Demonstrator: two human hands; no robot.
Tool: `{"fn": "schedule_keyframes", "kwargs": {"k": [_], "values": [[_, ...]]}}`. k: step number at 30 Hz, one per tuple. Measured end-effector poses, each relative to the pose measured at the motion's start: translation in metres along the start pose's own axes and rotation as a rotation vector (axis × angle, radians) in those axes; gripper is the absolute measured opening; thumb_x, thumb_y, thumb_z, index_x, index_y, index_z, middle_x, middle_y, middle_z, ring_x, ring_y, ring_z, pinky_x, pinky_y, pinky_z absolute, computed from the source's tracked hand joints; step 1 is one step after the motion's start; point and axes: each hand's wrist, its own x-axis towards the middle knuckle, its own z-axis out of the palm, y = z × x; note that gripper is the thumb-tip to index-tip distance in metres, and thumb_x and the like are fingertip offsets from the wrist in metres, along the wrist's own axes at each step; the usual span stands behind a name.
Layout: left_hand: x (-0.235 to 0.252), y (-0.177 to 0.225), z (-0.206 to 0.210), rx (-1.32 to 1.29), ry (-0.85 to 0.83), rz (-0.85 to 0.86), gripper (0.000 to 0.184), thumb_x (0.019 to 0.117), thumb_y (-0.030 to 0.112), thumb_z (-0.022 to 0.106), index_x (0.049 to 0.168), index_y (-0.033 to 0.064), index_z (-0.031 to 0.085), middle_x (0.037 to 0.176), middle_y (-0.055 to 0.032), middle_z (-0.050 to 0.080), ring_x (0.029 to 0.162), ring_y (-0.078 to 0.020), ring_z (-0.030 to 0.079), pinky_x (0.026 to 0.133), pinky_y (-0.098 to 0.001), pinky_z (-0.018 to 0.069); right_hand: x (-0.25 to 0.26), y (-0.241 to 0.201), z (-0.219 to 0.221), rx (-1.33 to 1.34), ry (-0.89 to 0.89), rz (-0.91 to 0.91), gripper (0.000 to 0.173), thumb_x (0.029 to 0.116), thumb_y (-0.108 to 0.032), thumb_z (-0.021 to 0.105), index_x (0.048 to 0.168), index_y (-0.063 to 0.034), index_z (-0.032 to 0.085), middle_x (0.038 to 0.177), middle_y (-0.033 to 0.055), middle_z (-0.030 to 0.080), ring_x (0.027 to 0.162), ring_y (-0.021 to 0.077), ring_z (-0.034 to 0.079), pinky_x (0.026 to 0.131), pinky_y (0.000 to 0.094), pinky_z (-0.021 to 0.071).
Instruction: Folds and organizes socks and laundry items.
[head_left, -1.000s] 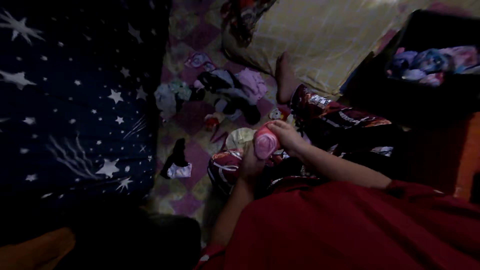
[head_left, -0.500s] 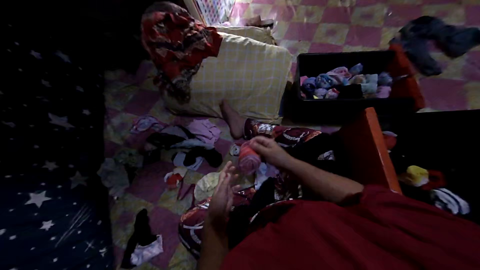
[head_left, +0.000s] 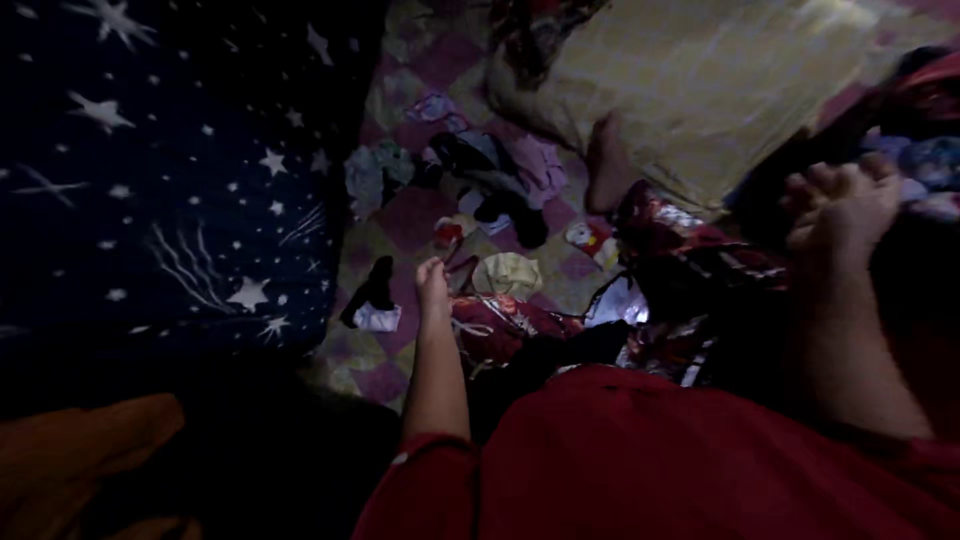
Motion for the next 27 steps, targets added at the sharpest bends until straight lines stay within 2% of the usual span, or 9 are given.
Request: {"fn": "schedule_keyframes", "kwargs": {"k": [3, 7, 11, 15, 18, 21, 23, 25, 27], "values": [[0.036, -0.006, -0.003, 0.028, 0.078, -0.018, 0.041, 0.1074, 0.018, 0.046, 0.145, 0.0002, 0.049, 0.133, -0.0245, 0.056, 0.111, -0.0316, 0.057, 0.091, -0.0488, 0.0478, -0.023, 0.036, 0.024, -0.263, -0.244, 0.06, 0.042, 0.1077, -0.015, 0.044, 0.145, 0.003, 0.039, 0.114, 0.0088, 0.061, 0.083, 0.0069, 0.064, 0.075, 0.027, 0.0566], [0.088, -0.012, 0.007, 0.174, 0.07, 0.015, 0.04, 0.1071, 0.018, 0.046, 0.143, -0.0005, 0.051, 0.133, -0.0272, 0.056, 0.112, -0.0355, 0.057, 0.091, -0.051, 0.0485, -0.037, 0.083, 0.053, -0.559, -0.606, 0.089, 0.041, 0.106, -0.014, 0.049, 0.14, 0.0089, 0.047, 0.128, 0.0297, 0.059, 0.106, 0.0325, 0.065, 0.094, 0.0472, 0.053], [0.136, -0.014, 0.02, 0.295, 0.017, 0.098, 0.046, 0.1067, 0.015, 0.047, 0.149, -0.0037, 0.042, 0.144, -0.0283, 0.052, 0.133, -0.0382, 0.051, 0.109, -0.0516, 0.0418, -0.033, 0.14, 0.073, -0.701, -0.674, 0.09, 0.038, 0.1033, -0.015, 0.059, 0.135, 0.0063, 0.054, 0.125, 0.0276, 0.064, 0.112, 0.0373, 0.065, 0.099, 0.0533, 0.0505], [0.171, -0.022, 0.034, 0.244, -0.103, 0.124, 0.068, 0.104, 0.018, 0.056, 0.16, 0.0031, 0.021, 0.158, -0.0283, 0.035, 0.143, -0.0419, 0.04, 0.114, -0.0555, 0.0379, -0.019, 0.169, 0.091, -0.896, -0.702, -0.105, 0.043, 0.0988, -0.009, 0.063, 0.138, 0.0086, 0.054, 0.138, 0.0321, 0.055, 0.13, 0.0463, 0.054, 0.11, 0.0605, 0.0413], [0.158, -0.022, 0.051, 0.215, -0.176, -0.05, 0.073, 0.1018, 0.017, 0.061, 0.161, 0.0063, 0.019, 0.154, -0.0287, 0.039, 0.134, -0.0426, 0.047, 0.105, -0.0577, 0.0439, -0.011, 0.174, 0.098, -1.045, -0.764, -0.137, 0.052, 0.0975, -0.009, 0.065, 0.146, 0.0019, 0.048, 0.148, 0.0297, 0.047, 0.132, 0.0507, 0.05, 0.106, 0.0665, 0.0417], [0.149, -0.029, 0.061, 0.301, -0.262, -0.128, 0.055, 0.0992, 0.017, 0.066, 0.146, -0.0024, 0.046, 0.137, -0.0286, 0.055, 0.12, -0.0383, 0.058, 0.1, -0.0528, 0.0493, -0.012, 0.187, 0.095, -1.164, -0.809, -0.017, 0.058, 0.1009, -0.02, 0.064, 0.154, -0.0086, 0.044, 0.152, 0.0288, 0.044, 0.134, 0.0557, 0.045, 0.103, 0.0725, 0.0398], [0.138, -0.022, 0.062, 0.26, -0.344, -0.113, 0.048, 0.1001, 0.019, 0.064, 0.141, -0.0031, 0.051, 0.127, -0.0267, 0.06, 0.112, -0.0349, 0.06, 0.097, -0.0506, 0.0503, -0.018, 0.181, 0.095, -1.219, -0.827, 0.033, 0.049, 0.1013, -0.018, 0.062, 0.148, -0.0072, 0.052, 0.15, 0.0309, 0.044, 0.133, 0.0566, 0.044, 0.101, 0.0725, 0.0408], [0.116, -0.007, 0.06, 0.129, -0.369, -0.076, 0.039, 0.1031, 0.02, 0.056, 0.137, 0.0012, 0.052, 0.103, -0.0149, 0.061, 0.086, -0.0209, 0.06, 0.078, -0.0383, 0.0524, -0.023, 0.178, 0.094, -1.289, -0.855, 0.022, 0.04, 0.0989, -0.016, 0.066, 0.137, -0.0041, 0.061, 0.146, 0.0329, 0.047, 0.131, 0.0567, 0.046, 0.099, 0.0714, 0.0433], [0.088, 0.011, 0.055, -0.098, -0.446, -0.057, 0.034, 0.101, 0.01, 0.051, 0.135, 0.0064, 0.048, 0.088, -0.0055, 0.058, 0.069, -0.011, 0.058, 0.063, -0.0285, 0.0535, -0.034, 0.165, 0.098, -1.302, -0.86, -0.034, 0.038, 0.0938, -0.016, 0.072, 0.129, -0.0018, 0.066, 0.145, 0.0356, 0.045, 0.132, 0.0583, 0.043, 0.099, 0.0725, 0.0416]]}}
